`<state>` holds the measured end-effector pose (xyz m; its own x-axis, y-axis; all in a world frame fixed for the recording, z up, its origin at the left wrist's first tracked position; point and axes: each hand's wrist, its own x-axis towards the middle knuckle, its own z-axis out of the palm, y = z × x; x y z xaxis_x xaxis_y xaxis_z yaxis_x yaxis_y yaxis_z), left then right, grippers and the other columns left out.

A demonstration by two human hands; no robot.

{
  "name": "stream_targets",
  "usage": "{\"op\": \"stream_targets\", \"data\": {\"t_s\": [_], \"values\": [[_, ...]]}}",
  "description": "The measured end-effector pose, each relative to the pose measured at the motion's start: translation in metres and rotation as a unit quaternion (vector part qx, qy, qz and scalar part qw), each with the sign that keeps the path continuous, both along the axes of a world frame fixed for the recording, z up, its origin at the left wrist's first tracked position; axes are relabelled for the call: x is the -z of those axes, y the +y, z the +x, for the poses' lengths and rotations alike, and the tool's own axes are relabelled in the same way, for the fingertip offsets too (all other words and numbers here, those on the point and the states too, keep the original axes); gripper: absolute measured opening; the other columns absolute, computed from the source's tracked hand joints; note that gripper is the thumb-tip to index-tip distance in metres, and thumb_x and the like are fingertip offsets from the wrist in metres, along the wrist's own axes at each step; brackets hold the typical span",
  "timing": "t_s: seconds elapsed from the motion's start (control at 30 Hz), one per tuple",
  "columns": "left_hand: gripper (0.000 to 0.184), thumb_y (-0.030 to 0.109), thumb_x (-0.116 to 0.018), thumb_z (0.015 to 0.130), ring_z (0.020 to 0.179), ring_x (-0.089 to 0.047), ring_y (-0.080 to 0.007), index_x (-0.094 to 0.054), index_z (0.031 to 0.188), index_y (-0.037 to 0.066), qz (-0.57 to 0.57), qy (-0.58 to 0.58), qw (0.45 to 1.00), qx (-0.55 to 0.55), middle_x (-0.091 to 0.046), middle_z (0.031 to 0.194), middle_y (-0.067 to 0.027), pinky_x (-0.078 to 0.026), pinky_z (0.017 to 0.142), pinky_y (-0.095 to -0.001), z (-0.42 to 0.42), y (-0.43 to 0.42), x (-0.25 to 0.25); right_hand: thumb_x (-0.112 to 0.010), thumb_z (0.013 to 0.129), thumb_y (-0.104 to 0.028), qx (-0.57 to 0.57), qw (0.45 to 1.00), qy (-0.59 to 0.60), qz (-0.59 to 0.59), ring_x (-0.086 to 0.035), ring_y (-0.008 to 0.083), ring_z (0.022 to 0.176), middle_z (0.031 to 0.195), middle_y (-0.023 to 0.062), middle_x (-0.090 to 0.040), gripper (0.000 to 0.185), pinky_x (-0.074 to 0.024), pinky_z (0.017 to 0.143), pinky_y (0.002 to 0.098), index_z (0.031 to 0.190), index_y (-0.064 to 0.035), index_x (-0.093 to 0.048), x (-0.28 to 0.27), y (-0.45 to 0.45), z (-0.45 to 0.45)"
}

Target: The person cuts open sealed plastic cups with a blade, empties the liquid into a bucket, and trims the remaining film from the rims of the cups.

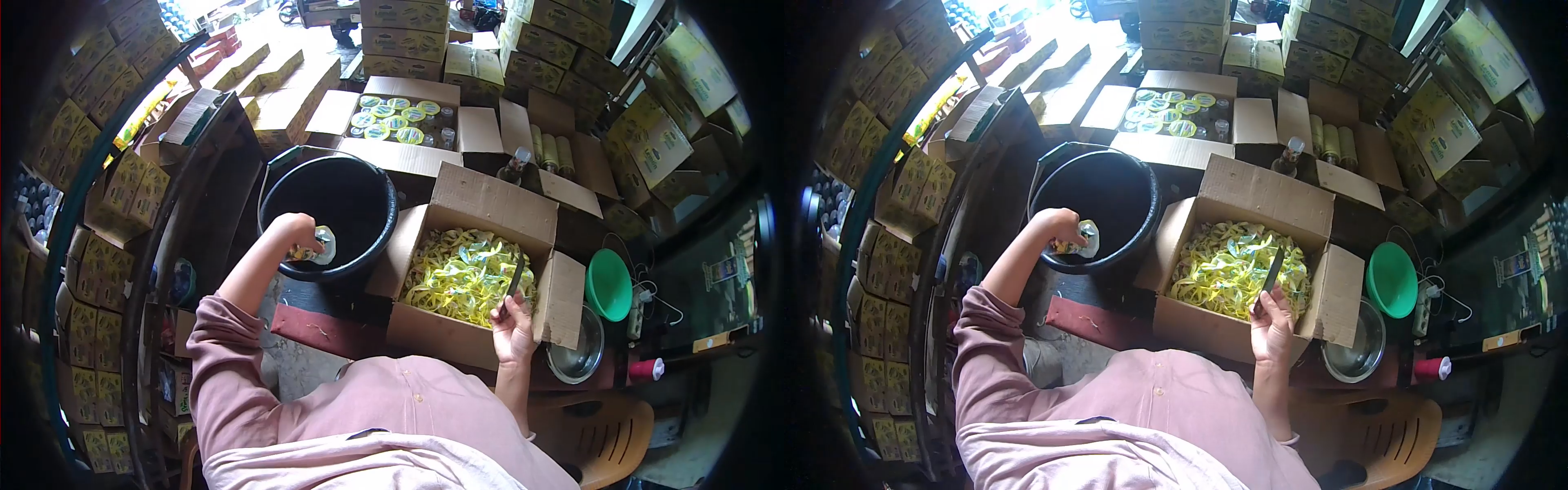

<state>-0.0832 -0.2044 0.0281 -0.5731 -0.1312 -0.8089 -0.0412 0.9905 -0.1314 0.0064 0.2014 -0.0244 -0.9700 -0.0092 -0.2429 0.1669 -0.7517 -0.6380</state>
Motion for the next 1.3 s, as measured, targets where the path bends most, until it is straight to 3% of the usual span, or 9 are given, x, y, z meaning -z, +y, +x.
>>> {"op": "stream_targets", "data": {"t_s": [0.4,0.6,0.8,0.83,0.93,1.0,1.07,1.1,1.3], "values": [[0.057,0.055,-0.061,0.068,0.073,-0.065,-0.0226,-0.067,0.088,0.002,-0.015,0.067,0.996,0.06,-0.065,0.087,-0.0139,-0.052,0.064,-0.0306,0.002,0.008,0.0,-0.055,0.078,0.005,0.025,0.999,-0.021,0.008,-0.058,0.008,0.072,0.085,0.0012,-0.062,0.036,-0.0484,0.067,0.023,0.111,-0.0085,-0.052,0.011,0.008,0.009],[0.062,0.053,-0.065,0.065,0.088,-0.062,-0.0253,-0.063,0.103,0.004,0.004,-0.058,0.997,-0.06,-0.063,0.101,-0.0125,-0.05,0.078,-0.0322,-0.004,0.011,-0.001,-0.055,0.079,0.002,0.016,0.998,-0.058,0.014,-0.054,0.0081,0.06,0.079,-0.0013,-0.059,0.037,-0.0432,0.057,0.0254,0.112,-0.0122,-0.051,0.017,0.008,0.008],[0.06,0.05,-0.062,0.069,0.094,-0.06,-0.0236,-0.059,0.109,0.005,-0.02,-0.073,0.997,0.006,-0.06,0.107,-0.0127,-0.048,0.081,-0.0316,0.004,0.015,0.013,-0.055,0.078,0.005,0.027,0.998,-0.05,0.022,-0.056,0.0081,0.065,0.08,-0.0002,-0.06,0.04,-0.0447,0.06,0.0234,0.114,-0.0113,-0.05,0.014,0.005,0.009],[0.055,0.048,-0.062,0.069,0.087,-0.062,-0.0237,-0.062,0.103,0.004,-0.01,-0.069,0.997,0.03,-0.064,0.096,-0.0105,-0.05,0.077,-0.032,0.004,0.01,0.018,-0.055,0.077,0.006,0.023,0.999,-0.038,0.02,-0.057,0.0084,0.07,0.082,0.0009,-0.061,0.042,-0.0464,0.064,0.0229,0.116,-0.0101,-0.049,0.017,0.007,0.009],[0.049,0.045,-0.063,0.069,0.078,-0.064,-0.0242,-0.063,0.096,0.004,0.029,-0.043,0.999,-0.014,-0.066,0.083,-0.0065,-0.051,0.07,-0.0325,0.0,0.008,0.004,-0.055,0.076,0.007,0.024,0.999,-0.032,0.02,-0.058,0.0084,0.073,0.084,0.0018,-0.061,0.045,-0.0475,0.067,0.0215,0.118,-0.008,-0.047,0.016,0.009,0.009],[0.04,0.04,-0.063,0.068,0.076,-0.064,-0.0233,-0.065,0.091,0.007,0.018,0.186,0.981,-0.042,-0.067,0.081,-0.0075,-0.052,0.067,-0.0316,0.005,0.008,-0.004,-0.054,0.077,0.005,0.021,0.998,-0.045,0.026,-0.057,0.0073,0.069,0.082,0.0003,-0.06,0.043,-0.0457,0.062,0.0213,0.117,-0.0087,-0.047,0.015,0.008,0.008],[0.042,0.04,-0.065,0.067,0.077,-0.064,-0.0221,-0.065,0.092,0.006,0.006,-0.084,0.996,-0.036,-0.066,0.088,-0.0104,-0.052,0.067,-0.0305,-0.003,0.007,-0.004,-0.053,0.079,0.003,0.014,0.997,-0.061,0.036,-0.054,0.0053,0.061,0.079,-0.0024,-0.058,0.04,-0.0426,0.055,0.0217,0.116,-0.0106,-0.048,0.016,0.008,0.006],[0.045,0.041,-0.066,0.065,0.081,-0.064,-0.0198,-0.065,0.094,0.006,-0.07,-0.054,0.996,0.007,-0.065,0.093,-0.0113,-0.052,0.07,-0.0305,0.005,0.016,-0.009,-0.054,0.078,0.004,0.011,0.998,-0.054,0.03,-0.055,0.006,0.064,0.081,-0.0013,-0.058,0.04,-0.0438,0.058,0.021,0.115,-0.0094,-0.048,0.016,0.008,0.006],[0.051,0.047,-0.065,0.063,0.084,-0.063,-0.0224,-0.066,0.095,0.007,-0.052,-0.03,0.998,-0.003,-0.065,0.093,-0.0112,-0.051,0.074,-0.0299,0.002,0.013,-0.012,-0.055,0.077,0.005,0.008,0.999,-0.047,0.012,-0.056,0.0067,0.068,0.082,-0.0007,-0.058,0.037,-0.0447,0.06,0.0203,0.111,-0.0091,-0.051,0.021,0.008,0.007]]}}
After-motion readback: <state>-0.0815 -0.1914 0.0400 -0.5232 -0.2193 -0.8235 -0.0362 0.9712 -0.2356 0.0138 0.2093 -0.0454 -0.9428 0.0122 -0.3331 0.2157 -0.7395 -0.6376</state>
